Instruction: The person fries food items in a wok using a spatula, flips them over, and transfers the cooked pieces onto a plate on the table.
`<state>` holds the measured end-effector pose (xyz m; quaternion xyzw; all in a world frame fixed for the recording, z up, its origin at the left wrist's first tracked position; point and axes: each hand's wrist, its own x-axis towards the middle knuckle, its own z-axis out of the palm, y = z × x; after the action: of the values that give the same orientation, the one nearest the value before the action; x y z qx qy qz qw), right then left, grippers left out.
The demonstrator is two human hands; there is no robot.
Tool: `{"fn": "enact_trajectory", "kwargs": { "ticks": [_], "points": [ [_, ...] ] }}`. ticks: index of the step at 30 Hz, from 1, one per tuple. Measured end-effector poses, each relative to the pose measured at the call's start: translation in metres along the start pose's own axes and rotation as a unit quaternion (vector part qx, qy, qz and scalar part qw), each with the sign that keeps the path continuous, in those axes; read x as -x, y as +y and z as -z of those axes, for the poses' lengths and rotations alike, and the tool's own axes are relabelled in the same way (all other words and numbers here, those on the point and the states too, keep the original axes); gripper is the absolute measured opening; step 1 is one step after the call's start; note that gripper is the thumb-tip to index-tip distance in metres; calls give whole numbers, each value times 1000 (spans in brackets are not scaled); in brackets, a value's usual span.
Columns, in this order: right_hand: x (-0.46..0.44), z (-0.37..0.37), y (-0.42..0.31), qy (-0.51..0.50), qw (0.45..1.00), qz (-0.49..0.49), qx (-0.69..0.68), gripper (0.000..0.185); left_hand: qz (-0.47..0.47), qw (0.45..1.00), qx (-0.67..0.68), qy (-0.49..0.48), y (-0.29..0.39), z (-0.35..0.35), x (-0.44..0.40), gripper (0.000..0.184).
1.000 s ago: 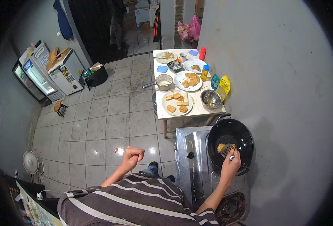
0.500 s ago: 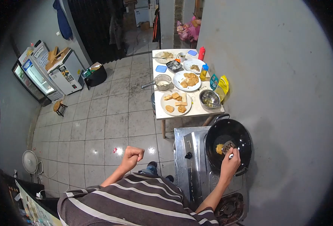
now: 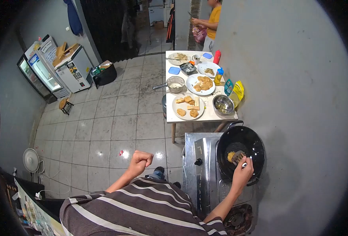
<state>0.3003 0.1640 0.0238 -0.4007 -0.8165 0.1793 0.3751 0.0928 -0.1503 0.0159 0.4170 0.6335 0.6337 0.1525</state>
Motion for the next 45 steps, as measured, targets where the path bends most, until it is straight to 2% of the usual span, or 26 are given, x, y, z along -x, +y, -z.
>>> {"fn": "enact_trajectory", "kwargs": {
  "ticks": [20,31,35,39,45],
  "points": [
    [3,6,0,-6,1000,-12,-8,25,9,1000,-6,-4,4,-9,11,8],
    [10,6,11,2,999,-31,-14,23,7,999,6,-39,3,-22,6,9],
    [14,6,19,42,998,-35,-17,24,20,999,8,-50,0,-36,0,11],
    [21,0,43,99,990,-74,-71,27,26,994,31,-99,1,-54,-12,10],
    [22,14,56,130,982,-124,-52,29,35,983,63,-171,-9,-69,-26,11]
  ]
}}
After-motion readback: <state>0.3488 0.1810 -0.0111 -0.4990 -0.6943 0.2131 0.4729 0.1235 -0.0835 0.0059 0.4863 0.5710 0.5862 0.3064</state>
